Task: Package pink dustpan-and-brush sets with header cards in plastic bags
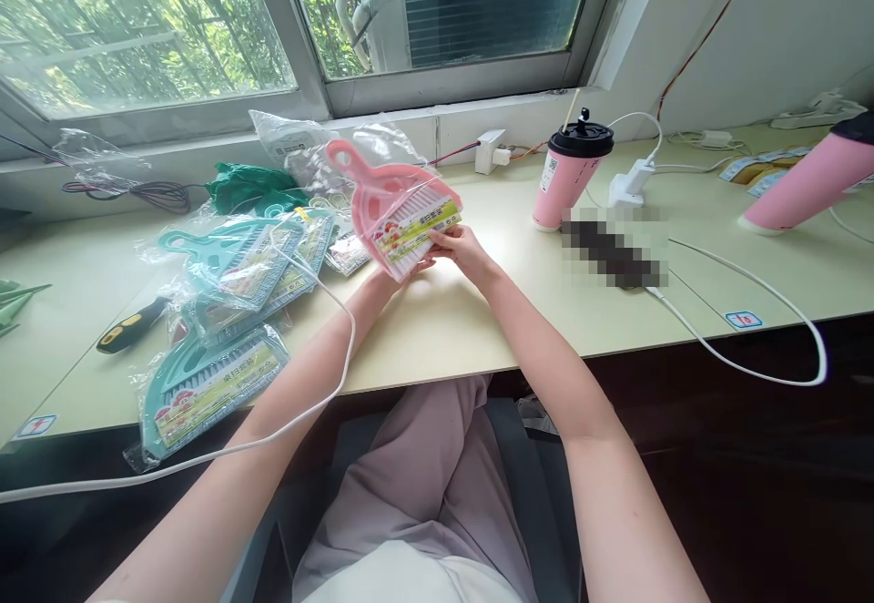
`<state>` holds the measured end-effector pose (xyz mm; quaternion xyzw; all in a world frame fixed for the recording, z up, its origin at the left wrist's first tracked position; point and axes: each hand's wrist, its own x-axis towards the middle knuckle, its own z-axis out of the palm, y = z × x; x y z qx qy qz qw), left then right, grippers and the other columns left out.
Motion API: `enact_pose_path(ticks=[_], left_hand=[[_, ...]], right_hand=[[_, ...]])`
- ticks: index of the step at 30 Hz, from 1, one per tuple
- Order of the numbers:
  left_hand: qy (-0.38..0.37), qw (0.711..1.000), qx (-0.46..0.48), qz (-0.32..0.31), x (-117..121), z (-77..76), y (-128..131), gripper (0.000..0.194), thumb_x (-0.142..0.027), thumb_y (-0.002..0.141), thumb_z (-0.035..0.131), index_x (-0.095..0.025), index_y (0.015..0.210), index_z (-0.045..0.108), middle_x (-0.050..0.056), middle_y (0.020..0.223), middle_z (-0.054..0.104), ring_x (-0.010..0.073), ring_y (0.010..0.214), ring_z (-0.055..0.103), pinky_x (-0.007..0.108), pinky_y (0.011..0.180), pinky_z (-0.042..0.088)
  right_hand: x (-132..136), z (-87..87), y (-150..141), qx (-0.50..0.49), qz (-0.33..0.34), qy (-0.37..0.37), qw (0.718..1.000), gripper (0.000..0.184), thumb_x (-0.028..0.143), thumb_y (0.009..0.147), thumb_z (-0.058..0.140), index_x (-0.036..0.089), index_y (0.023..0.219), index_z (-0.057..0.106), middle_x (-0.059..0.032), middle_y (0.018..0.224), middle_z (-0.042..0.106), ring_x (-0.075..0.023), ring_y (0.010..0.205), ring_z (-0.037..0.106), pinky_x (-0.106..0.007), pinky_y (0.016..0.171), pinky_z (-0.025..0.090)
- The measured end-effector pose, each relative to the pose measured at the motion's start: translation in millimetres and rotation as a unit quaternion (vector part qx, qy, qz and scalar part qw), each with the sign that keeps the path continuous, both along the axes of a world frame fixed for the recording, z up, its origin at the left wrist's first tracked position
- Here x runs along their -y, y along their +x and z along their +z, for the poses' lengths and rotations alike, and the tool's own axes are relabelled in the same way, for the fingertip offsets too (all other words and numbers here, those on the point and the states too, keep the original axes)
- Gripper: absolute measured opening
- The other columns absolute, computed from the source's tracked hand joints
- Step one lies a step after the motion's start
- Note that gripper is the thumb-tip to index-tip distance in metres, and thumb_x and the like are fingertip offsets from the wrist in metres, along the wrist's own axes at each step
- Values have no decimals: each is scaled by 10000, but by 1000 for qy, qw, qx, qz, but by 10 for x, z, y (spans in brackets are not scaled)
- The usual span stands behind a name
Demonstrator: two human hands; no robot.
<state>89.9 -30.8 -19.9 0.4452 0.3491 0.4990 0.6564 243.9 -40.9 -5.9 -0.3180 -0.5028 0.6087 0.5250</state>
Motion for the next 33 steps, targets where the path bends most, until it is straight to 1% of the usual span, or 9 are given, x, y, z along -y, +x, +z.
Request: enact_pose_path(ticks=[2, 4, 6, 8, 11, 15, 24, 29, 33], left_hand=[[-24, 999, -11, 35, -39, 8, -3, 238, -396, 971, 568, -190, 1035, 669, 84, 979, 719, 188, 818, 681, 390, 803, 611], [-14, 996, -16, 89, -64, 61, -12, 331, -499, 988, 501, -221, 1073, 659, 85, 1018, 728, 214, 898, 701, 374, 788, 615], [48, 990, -26, 130, -68, 132, -32, 459, -620, 993, 414, -239, 1103, 644, 96, 1066, 727, 234, 1005, 698, 341, 755, 612], [128, 978, -50, 158, -55, 184, -55, 530, -701, 966, 408, -233, 1061, 636, 99, 1059, 717, 235, 1037, 685, 296, 700, 599], [203, 953, -98, 205, -30, 189, -70, 557, -765, 876, 532, -213, 917, 593, 65, 945, 679, 201, 925, 672, 238, 602, 559], [224, 936, -128, 240, -22, 134, -60, 581, -785, 844, 558, -206, 810, 551, 20, 808, 607, 145, 757, 623, 203, 519, 521], [183, 943, -150, 235, -45, 127, -91, 497, -664, 967, 463, -211, 780, 549, -6, 646, 563, 96, 521, 572, 209, 471, 496], [205, 939, -164, 224, -52, 84, -103, 442, -609, 986, 458, -221, 777, 491, -19, 665, 577, 87, 480, 579, 209, 448, 466], [236, 930, -191, 206, -26, 77, -108, 385, -566, 996, 465, -226, 821, 505, -24, 672, 605, 95, 485, 601, 219, 471, 464]], right_hand=[[-56, 2, 69, -27, -59, 8, 998, 517, 550, 535, 964, 175, 824, 757, -53, 842, 779, -188, 758, 732, -320, 769, 641], [-107, 6, 135, -39, -109, 12, 993, 502, 556, 551, 955, 189, 824, 749, -47, 855, 778, -209, 841, 746, -327, 814, 639], [-144, 10, 181, -37, -145, 6, 989, 487, 547, 573, 947, 193, 837, 742, -52, 869, 778, -222, 898, 752, -331, 839, 637], [-165, 8, 199, -29, -167, -3, 986, 479, 532, 589, 946, 185, 844, 734, -60, 867, 776, -222, 901, 757, -330, 846, 639], [-174, -6, 183, -22, -184, -12, 983, 493, 536, 584, 948, 178, 835, 722, -64, 843, 774, -217, 864, 762, -338, 846, 647], [-172, -29, 148, -20, -194, -14, 981, 510, 539, 569, 952, 178, 837, 713, -60, 843, 777, -216, 846, 758, -362, 862, 649], [-160, -15, 163, -11, -202, -23, 979, 399, 462, 653, 919, 195, 842, 692, -67, 851, 762, -220, 881, 753, -349, 875, 644], [-163, -16, 169, -17, -204, -27, 978, 369, 438, 678, 909, 201, 849, 684, -58, 859, 762, -214, 883, 758, -344, 881, 648], [-177, -24, 182, -37, -220, -33, 974, 296, 390, 723, 879, 201, 841, 684, -48, 862, 766, -196, 851, 761, -337, 898, 648]])
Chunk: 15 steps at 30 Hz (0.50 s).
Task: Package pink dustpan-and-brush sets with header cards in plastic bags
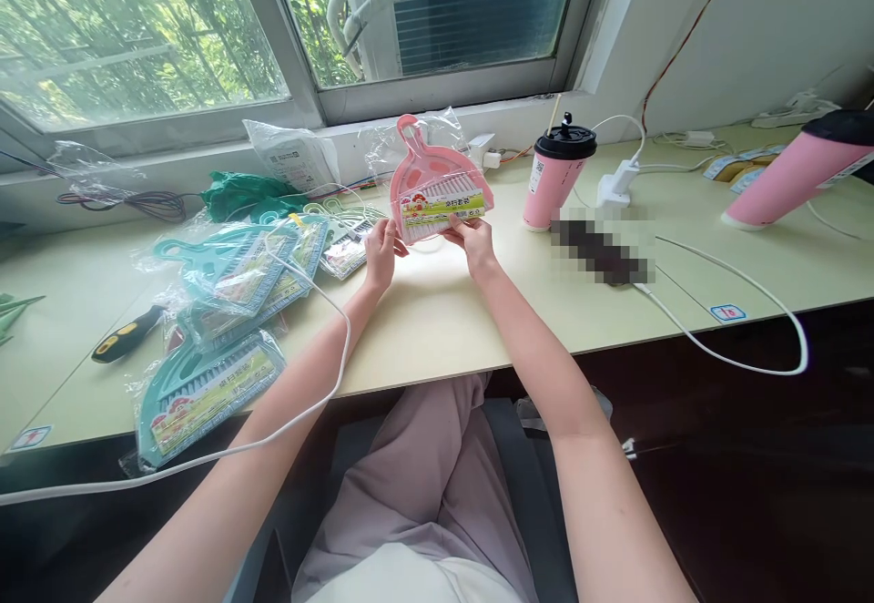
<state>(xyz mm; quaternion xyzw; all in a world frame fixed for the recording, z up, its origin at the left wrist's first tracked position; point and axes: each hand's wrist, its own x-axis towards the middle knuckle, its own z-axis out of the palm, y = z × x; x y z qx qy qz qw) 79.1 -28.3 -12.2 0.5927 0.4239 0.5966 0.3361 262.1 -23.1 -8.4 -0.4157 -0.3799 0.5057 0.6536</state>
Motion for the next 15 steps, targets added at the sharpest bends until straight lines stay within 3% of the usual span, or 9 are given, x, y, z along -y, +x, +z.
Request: enact_pose_path(ticks=[15], left_hand=[[16, 998, -56, -10, 48, -16, 7, 418, -591, 1011, 407, -229, 814, 483, -38, 570, 609, 101, 454, 553, 219, 498, 448]], right_hand=[[-5, -14, -6, 4, -26, 19, 999, 404, 482, 633, 891, 228, 834, 649, -54, 887, 746, -222, 891, 739, -383, 886, 655]])
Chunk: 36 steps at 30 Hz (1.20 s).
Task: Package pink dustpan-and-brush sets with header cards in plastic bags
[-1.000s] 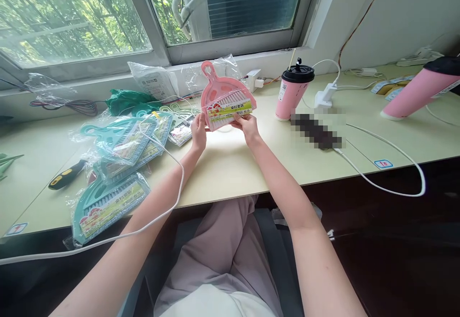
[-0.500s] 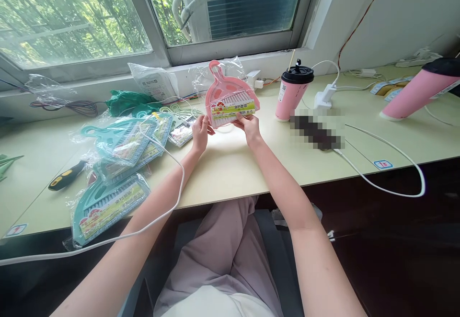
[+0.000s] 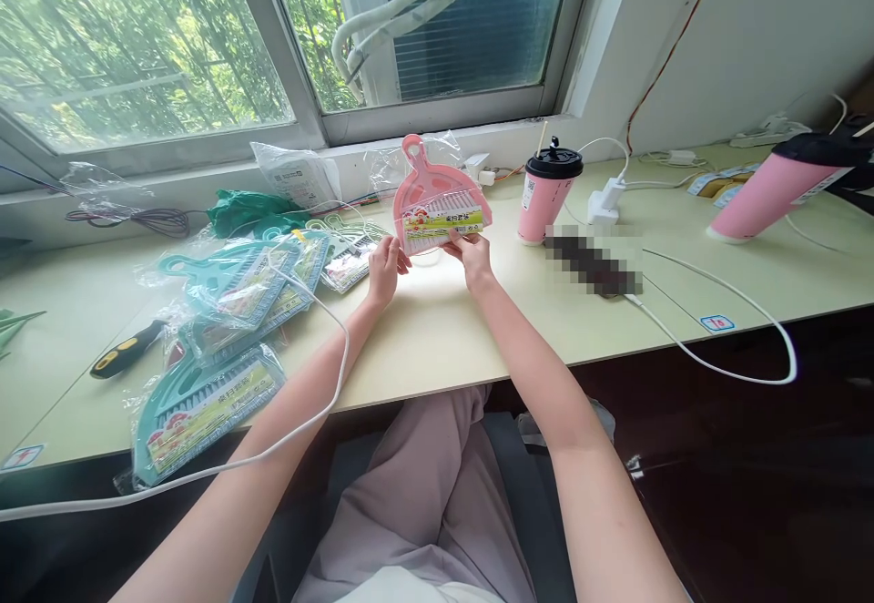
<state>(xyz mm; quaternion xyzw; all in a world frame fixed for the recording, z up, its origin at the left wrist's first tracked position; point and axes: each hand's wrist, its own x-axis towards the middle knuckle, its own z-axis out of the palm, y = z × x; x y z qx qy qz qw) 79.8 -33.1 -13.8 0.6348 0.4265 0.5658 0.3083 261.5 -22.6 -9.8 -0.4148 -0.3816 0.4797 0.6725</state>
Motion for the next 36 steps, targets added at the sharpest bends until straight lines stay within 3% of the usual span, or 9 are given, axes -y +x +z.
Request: enact_pose_path(ticks=[10, 17, 20, 29, 36], left_hand=[[7, 999, 27, -28, 13, 13, 3, 367, -563, 989, 456, -233, 830, 486, -45, 563, 593, 104, 460, 527, 224, 499, 433], [18, 994, -94, 52, 100, 83, -4, 183, -323, 990, 479, -241, 827, 494, -52, 587, 614, 117, 478, 531, 231, 572, 398], [18, 992, -100, 77, 108, 95, -11, 149, -265, 956, 513, -243, 809, 504, -49, 586, 609, 130, 505, 552, 229, 571, 394], [39, 996, -1, 76, 18, 144, -94, 321, -516, 1008, 459, -244, 839, 481, -36, 634, 652, 113, 472, 563, 228, 520, 399], [48, 994, -28, 90, -30, 135, -167, 268, -492, 987, 518, -250, 874, 509, -40, 683, 662, 113, 510, 582, 226, 547, 412]], right_hand=[[15, 21, -7, -33, 15, -4, 999, 387, 431, 616, 900, 215, 832, 662, -51, 932, 754, -198, 886, 735, -343, 928, 641], [11, 5, -9, -39, 14, -4, 999, 376, 430, 626, 896, 212, 822, 662, -56, 939, 760, -206, 927, 738, -347, 940, 642], [10, -1, -22, -28, 15, -1, 999, 407, 459, 611, 898, 220, 837, 658, -51, 917, 755, -215, 933, 735, -357, 924, 647], [99, 98, 21, 11, 78, 20, 997, 490, 500, 566, 919, 206, 905, 721, -62, 962, 769, -207, 846, 736, -362, 901, 624], [105, 73, -26, -2, 90, 11, 996, 445, 468, 574, 924, 201, 872, 729, -56, 951, 772, -186, 842, 732, -329, 893, 621]])
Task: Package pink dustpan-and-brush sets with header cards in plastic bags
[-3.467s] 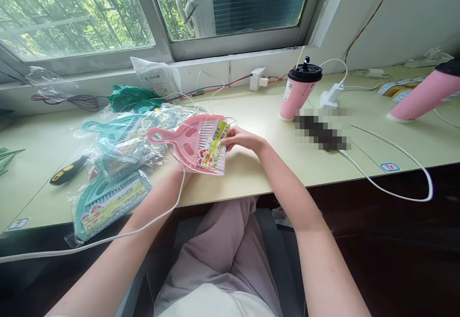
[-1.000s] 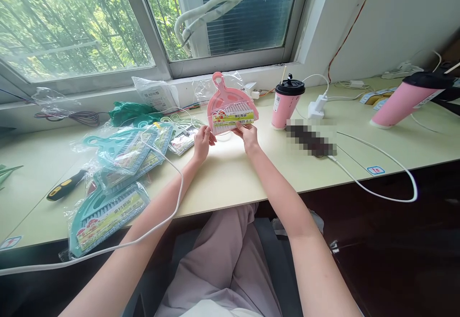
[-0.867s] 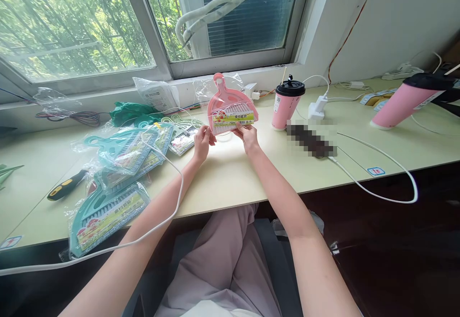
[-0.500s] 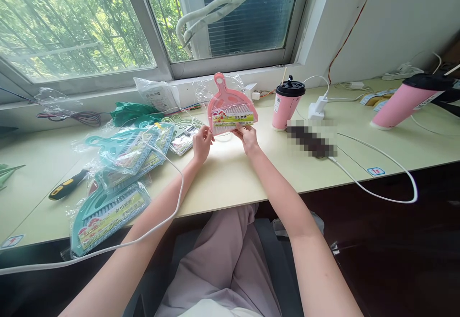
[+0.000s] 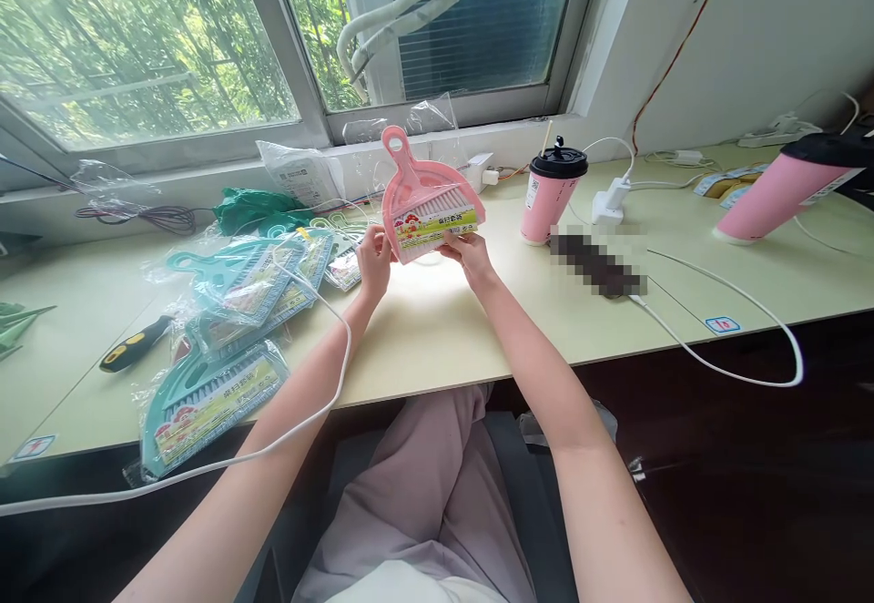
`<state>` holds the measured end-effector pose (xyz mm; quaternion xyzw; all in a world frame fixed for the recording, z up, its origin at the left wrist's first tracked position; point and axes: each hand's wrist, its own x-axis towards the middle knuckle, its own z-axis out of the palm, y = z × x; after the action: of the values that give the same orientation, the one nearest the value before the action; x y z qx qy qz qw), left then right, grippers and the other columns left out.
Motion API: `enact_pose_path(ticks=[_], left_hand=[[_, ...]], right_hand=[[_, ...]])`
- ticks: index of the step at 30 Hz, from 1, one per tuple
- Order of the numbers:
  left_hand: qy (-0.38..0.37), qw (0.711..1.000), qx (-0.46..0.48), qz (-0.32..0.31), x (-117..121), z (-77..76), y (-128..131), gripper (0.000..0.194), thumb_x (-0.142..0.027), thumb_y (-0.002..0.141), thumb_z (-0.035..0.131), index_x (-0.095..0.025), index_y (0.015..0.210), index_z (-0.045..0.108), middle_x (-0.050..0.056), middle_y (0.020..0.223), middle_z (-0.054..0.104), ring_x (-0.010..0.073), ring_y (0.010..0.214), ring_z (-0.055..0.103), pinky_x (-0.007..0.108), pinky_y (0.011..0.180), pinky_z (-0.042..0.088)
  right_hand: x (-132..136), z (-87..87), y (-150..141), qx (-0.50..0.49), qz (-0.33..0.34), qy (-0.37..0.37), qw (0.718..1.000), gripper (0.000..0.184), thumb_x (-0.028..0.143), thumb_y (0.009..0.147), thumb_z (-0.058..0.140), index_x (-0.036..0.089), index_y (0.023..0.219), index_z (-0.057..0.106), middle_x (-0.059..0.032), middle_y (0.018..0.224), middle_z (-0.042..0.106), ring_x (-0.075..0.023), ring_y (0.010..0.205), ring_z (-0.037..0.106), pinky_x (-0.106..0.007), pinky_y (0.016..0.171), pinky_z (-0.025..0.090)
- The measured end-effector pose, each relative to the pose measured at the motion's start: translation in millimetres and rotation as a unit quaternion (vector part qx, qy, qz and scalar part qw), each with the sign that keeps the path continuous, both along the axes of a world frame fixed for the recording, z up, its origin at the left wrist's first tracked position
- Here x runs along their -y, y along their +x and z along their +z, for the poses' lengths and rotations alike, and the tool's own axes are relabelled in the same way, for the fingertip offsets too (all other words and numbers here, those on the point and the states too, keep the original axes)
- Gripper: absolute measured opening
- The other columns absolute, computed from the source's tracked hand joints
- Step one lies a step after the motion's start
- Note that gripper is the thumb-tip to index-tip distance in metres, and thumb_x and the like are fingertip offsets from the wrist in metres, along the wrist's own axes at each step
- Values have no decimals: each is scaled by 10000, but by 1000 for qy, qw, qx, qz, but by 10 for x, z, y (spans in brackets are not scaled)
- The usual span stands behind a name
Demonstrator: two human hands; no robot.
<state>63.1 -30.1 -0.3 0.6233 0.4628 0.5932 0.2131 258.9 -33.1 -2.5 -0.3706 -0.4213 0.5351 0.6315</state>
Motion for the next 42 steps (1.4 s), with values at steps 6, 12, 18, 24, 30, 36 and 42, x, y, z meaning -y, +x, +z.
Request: enact_pose_path(ticks=[6, 12, 18, 24, 30, 36, 42], left_hand=[[14, 996, -89, -29, 52, -73, 58, 204, -387, 1021, 469, -243, 880, 498, -55, 636, 635, 100, 481, 552, 218, 558, 388], [54, 994, -88, -46, 55, -154, 95, 205, -375, 1037, 426, -241, 898, 497, -66, 612, 614, 89, 449, 520, 222, 550, 397], [61, 994, -73, -52, 6, -179, 87, 157, -345, 998, 505, -228, 901, 546, -43, 667, 649, 86, 515, 584, 205, 552, 451], [104, 994, 15, -24, -6, -156, 148, 181, -363, 966, 542, -215, 889, 613, 19, 838, 697, 117, 746, 699, 197, 595, 545], [122, 992, 15, -14, 12, -168, 184, 282, -439, 1004, 484, -217, 881, 606, -3, 722, 642, 105, 629, 624, 216, 602, 537], [98, 995, 26, -23, 73, -75, 183, 477, -623, 1002, 414, -215, 792, 545, -7, 654, 602, 116, 598, 610, 228, 581, 510], [79, 997, -8, 8, 83, 16, 129, 333, -518, 1004, 489, -223, 869, 564, -14, 677, 661, 115, 592, 640, 226, 588, 479]], right_hand=[[-74, -56, 15, -67, -54, -13, 996, 385, 406, 583, 945, 213, 785, 680, -29, 892, 757, -185, 877, 731, -314, 899, 633], [-82, -60, 3, -95, -61, -12, 993, 349, 362, 598, 948, 212, 715, 656, -4, 836, 748, -154, 798, 716, -288, 859, 642], [-76, -58, 42, -64, -45, -26, 997, 324, 386, 609, 937, 229, 771, 704, -3, 848, 758, -168, 838, 720, -316, 876, 637], [-47, -64, 110, -20, -36, 6, 999, 313, 453, 640, 896, 298, 839, 710, 39, 1126, 758, -195, 1224, 644, -357, 966, 606], [-45, -36, 105, -37, 0, 30, 999, 300, 478, 643, 879, 285, 782, 697, 16, 1059, 777, -194, 1187, 674, -360, 1040, 572], [-44, -27, 104, -30, -9, 20, 999, 291, 451, 626, 887, 280, 788, 715, 12, 988, 779, -184, 1042, 714, -325, 945, 601], [-37, -16, 143, -12, 3, 21, 1000, 286, 468, 647, 873, 281, 816, 736, 6, 963, 778, -179, 1012, 720, -311, 903, 598]])
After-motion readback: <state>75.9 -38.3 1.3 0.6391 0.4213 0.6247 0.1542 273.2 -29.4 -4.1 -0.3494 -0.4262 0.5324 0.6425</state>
